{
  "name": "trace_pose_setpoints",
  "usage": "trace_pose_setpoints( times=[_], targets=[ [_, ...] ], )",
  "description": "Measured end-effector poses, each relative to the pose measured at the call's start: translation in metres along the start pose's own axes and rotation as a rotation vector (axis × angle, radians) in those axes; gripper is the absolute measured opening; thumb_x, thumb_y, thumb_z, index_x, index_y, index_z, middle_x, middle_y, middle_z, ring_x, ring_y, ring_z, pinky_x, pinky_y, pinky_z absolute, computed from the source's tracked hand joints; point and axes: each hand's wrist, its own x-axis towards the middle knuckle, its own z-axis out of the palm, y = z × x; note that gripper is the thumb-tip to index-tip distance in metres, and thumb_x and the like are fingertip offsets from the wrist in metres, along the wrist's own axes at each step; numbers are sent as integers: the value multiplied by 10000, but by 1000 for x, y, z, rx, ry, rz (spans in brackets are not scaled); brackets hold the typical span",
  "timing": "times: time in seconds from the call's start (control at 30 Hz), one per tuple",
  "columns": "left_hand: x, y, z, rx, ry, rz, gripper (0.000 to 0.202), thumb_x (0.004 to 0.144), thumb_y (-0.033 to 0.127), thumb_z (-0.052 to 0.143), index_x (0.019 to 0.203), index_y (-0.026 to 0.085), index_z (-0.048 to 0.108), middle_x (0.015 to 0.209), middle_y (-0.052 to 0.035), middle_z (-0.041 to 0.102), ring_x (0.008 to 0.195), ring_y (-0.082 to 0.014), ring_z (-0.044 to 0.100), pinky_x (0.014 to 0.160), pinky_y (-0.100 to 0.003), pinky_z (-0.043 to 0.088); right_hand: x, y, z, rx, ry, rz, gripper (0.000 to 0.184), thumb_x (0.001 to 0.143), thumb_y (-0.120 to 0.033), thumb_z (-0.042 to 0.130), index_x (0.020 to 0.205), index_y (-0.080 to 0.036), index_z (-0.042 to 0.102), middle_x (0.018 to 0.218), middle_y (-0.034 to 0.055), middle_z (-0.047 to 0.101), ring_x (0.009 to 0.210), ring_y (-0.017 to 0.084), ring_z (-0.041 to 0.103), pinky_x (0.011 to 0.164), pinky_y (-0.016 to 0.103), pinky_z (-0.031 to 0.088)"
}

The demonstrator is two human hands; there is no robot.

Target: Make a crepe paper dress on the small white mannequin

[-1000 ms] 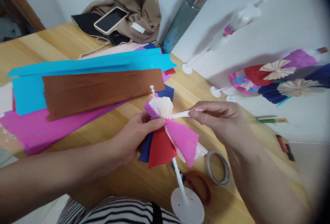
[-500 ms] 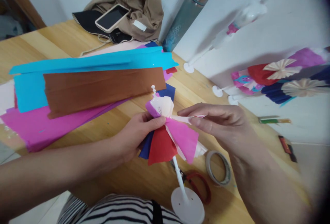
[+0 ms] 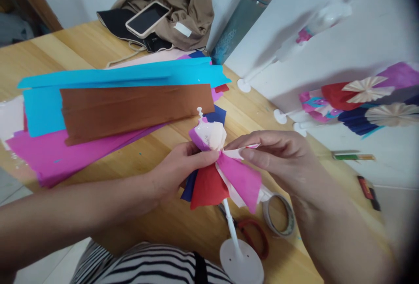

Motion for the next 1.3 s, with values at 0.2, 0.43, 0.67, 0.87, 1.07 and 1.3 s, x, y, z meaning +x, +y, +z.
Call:
trace_pose_setpoints(
  times=[0.2,0.43,0.67,0.87,1.07,1.3],
  targets=[
    [2,-3,-4,17,18,13,343,714,438,769,895,156,694,793,-33,675,693,-141,605,616,-236,447,1,0,-2,0,-24,9,73,806,-275,753,739,-278,782,755,0,763,674,109,640,627,192,513],
    [-1,-1,-4,139,-35,23,391,699,437,768,965,165,680,790,-20,651,613,-110,558,505,-203,367,4,4,-6,2,-35,21,92,794,-319,769,712,-278,773,692,-3,725,630,115,603,582,208,490],
    [3,0,-7,254,22,32,265,694,314,747,882,143,670,703,1,601,549,-83,491,475,-193,315,4,8,-11,20,18,76,95,737,-351,816,707,-270,776,681,-6,711,615,120,593,577,226,467],
    [4,-1,-4,127,-59,55,295,650,232,806,909,141,697,918,-48,709,824,-146,634,757,-239,476,13,14,-16,147,57,154,210,630,-399,881,642,-229,758,703,13,739,653,135,636,678,260,508],
    [6,-3,-5,120,-68,52,328,628,271,845,900,153,705,908,-54,711,834,-162,644,779,-253,482,18,16,-18,199,65,224,272,568,-411,918,613,-212,739,652,4,716,623,122,624,654,250,496],
    [8,-7,-6,134,-32,69,284,671,240,816,908,144,691,889,-45,705,783,-150,635,730,-249,477,19,5,-15,96,12,176,245,619,-386,894,643,-202,734,661,1,700,629,117,601,648,258,490]
  ],
)
